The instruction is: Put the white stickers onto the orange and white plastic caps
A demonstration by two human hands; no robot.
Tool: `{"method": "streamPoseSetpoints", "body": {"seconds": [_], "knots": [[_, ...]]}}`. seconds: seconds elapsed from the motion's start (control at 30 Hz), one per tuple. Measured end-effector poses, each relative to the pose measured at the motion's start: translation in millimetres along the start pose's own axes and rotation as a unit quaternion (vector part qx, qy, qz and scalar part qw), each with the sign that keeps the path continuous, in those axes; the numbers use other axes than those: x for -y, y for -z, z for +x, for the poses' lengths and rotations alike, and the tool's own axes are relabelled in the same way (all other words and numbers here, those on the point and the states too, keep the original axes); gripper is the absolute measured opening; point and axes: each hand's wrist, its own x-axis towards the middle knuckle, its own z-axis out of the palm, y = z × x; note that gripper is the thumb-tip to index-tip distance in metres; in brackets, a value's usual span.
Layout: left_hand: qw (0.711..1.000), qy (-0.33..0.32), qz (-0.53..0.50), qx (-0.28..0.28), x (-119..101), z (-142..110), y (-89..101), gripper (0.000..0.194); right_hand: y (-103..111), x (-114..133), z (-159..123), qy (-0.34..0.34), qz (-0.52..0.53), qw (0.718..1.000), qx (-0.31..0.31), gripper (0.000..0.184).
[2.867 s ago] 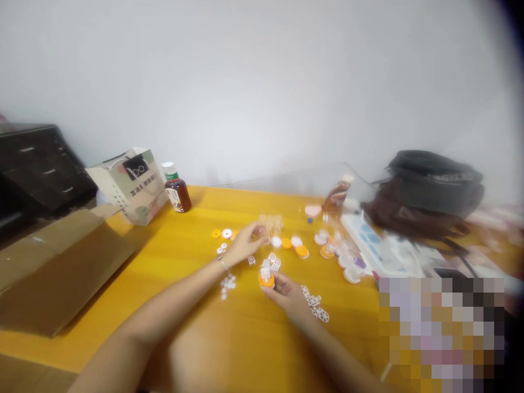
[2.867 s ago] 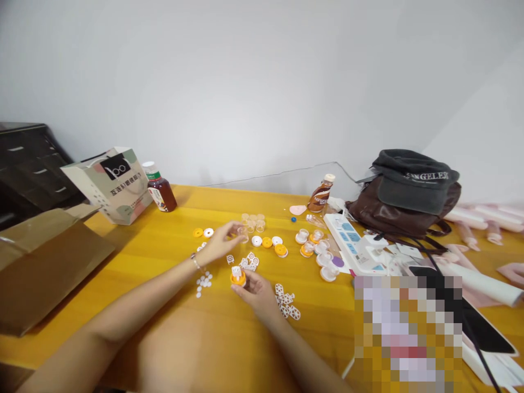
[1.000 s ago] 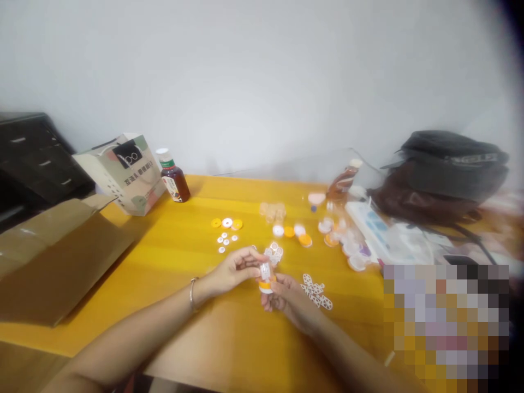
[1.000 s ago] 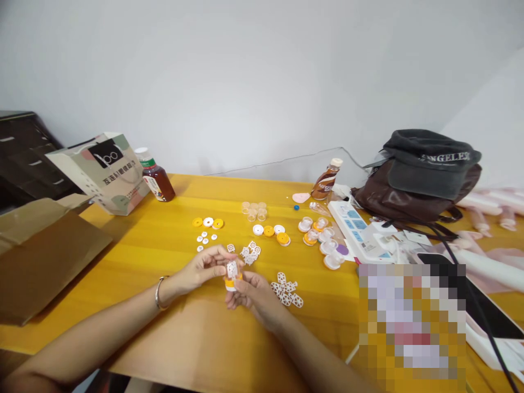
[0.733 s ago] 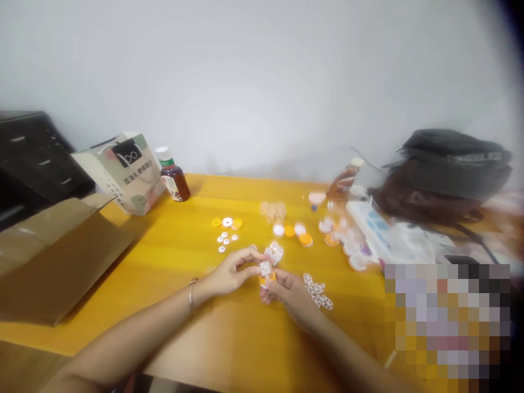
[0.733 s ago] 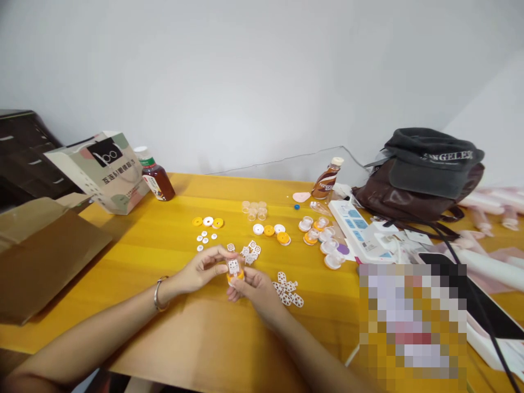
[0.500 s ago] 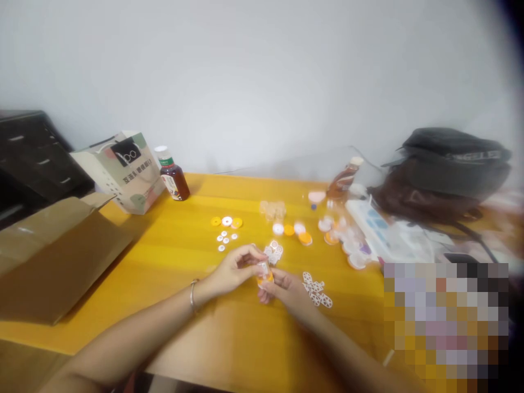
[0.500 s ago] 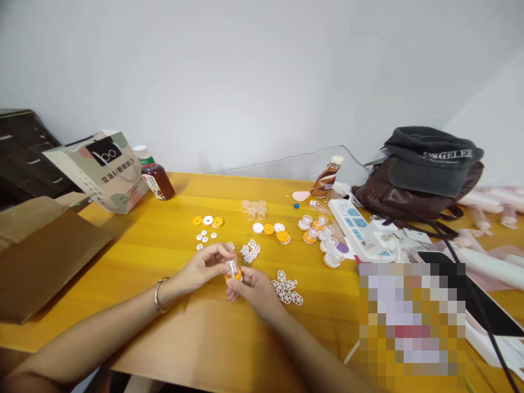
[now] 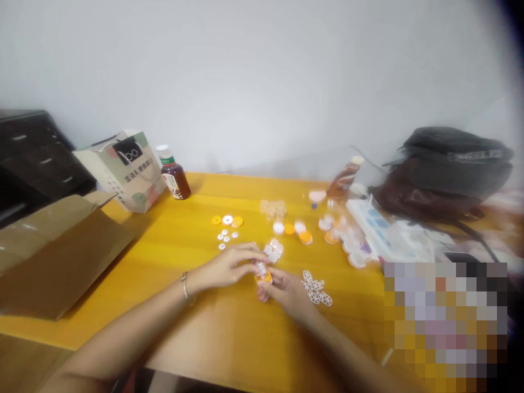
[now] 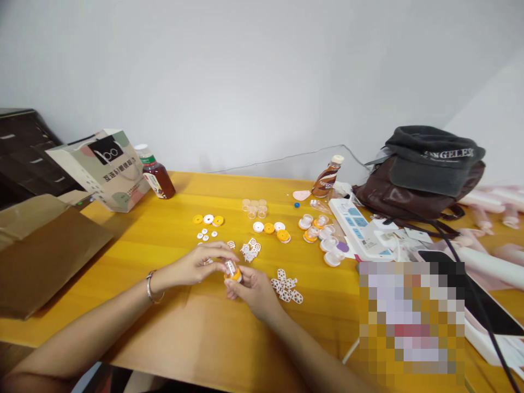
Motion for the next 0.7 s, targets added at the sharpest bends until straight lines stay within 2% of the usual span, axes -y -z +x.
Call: {"method": "streamPoseSetpoints", "body": {"seconds": [0.17,0.3,0.4,0.53,0.7], "knots": [[0.985,0.040,0.155,-0.056,-7.8,-3.6,-11.0,0.019,-1.9,-3.4,-0.3,0.031,-0.059,0.997,-0.023,0.025],[0.977,0.073,0.190,-0.058,-12.0,-5.6,-13.4,0.022,-0.4,-3.7,0.4,0.051,-0.080,0.995,-0.010,0.018],[0.986,0.045,0.159,-0.033,-14.3,-5.7,-8.7,0.017,1.6,-3.5,1.4,0.041,-0.063,0.997,0.004,0.019],[0.996,-0.012,0.086,0.016,-17.3,-4.8,1.7,0.018,2.8,-2.4,1.3,-0.006,-0.003,0.999,0.044,0.022],[0.996,-0.032,-0.035,0.074,-14.4,-2.9,13.3,0.020,-1.4,-2.4,-2.6,-0.053,0.082,0.991,0.090,0.029]]}}
